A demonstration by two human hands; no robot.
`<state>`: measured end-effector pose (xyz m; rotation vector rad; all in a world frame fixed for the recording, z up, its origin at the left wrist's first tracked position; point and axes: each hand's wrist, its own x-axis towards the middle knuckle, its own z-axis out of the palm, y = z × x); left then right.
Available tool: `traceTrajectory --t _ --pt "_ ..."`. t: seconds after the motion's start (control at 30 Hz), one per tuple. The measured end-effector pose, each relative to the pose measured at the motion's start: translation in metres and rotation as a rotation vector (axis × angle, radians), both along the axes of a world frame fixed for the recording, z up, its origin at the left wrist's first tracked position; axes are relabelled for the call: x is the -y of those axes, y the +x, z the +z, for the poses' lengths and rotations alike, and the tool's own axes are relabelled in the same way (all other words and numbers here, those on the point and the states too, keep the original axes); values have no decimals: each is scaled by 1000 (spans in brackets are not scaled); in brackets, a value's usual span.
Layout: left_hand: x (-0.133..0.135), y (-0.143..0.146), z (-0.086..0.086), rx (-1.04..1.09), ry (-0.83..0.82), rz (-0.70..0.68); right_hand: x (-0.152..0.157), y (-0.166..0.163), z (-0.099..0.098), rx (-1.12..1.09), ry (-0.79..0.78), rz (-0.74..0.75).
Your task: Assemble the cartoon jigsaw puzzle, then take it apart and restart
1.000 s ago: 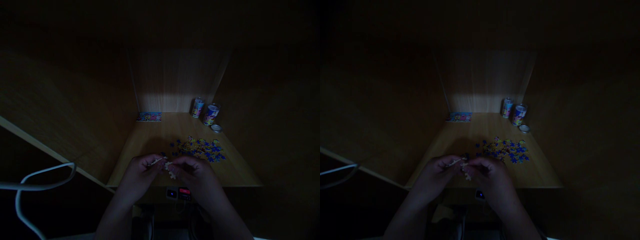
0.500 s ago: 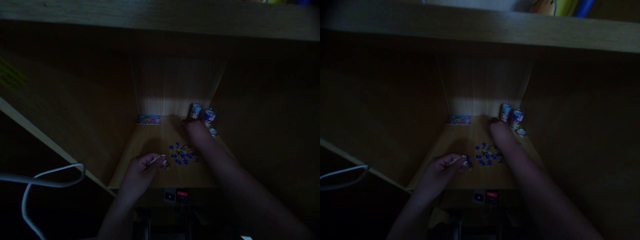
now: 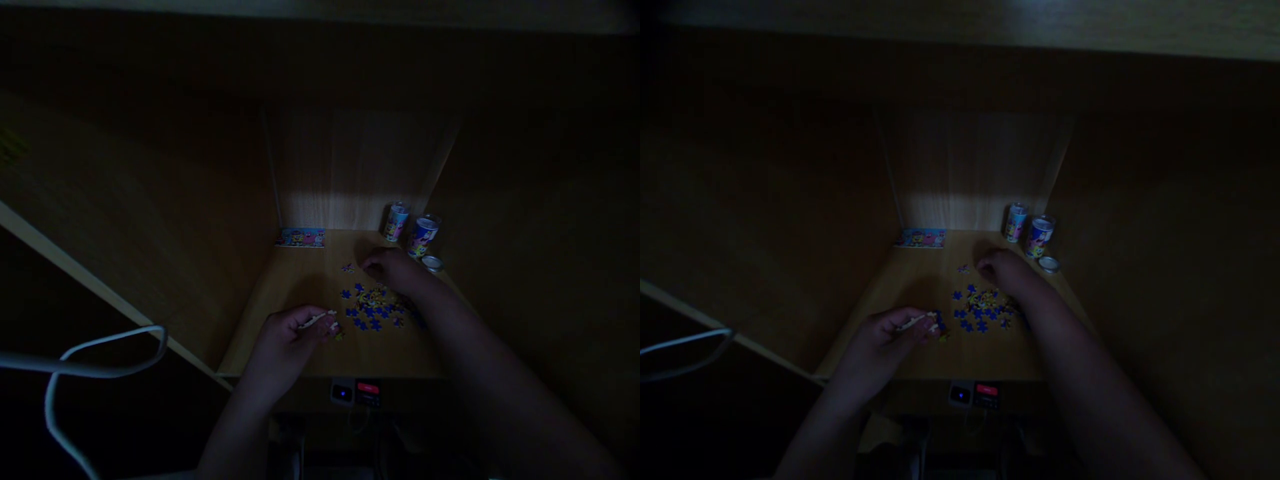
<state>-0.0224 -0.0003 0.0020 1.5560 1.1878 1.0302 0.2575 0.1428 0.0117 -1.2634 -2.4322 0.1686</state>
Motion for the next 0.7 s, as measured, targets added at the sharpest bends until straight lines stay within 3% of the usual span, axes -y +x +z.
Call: traceTrajectory --t 0.3,0.7 --pt "-1 3 -6 -26 29 -23 -1 -14 -6 -15 13 101" --pt "-2 4 1 30 -28 40 -13 -2 -8 -76 -22 22"
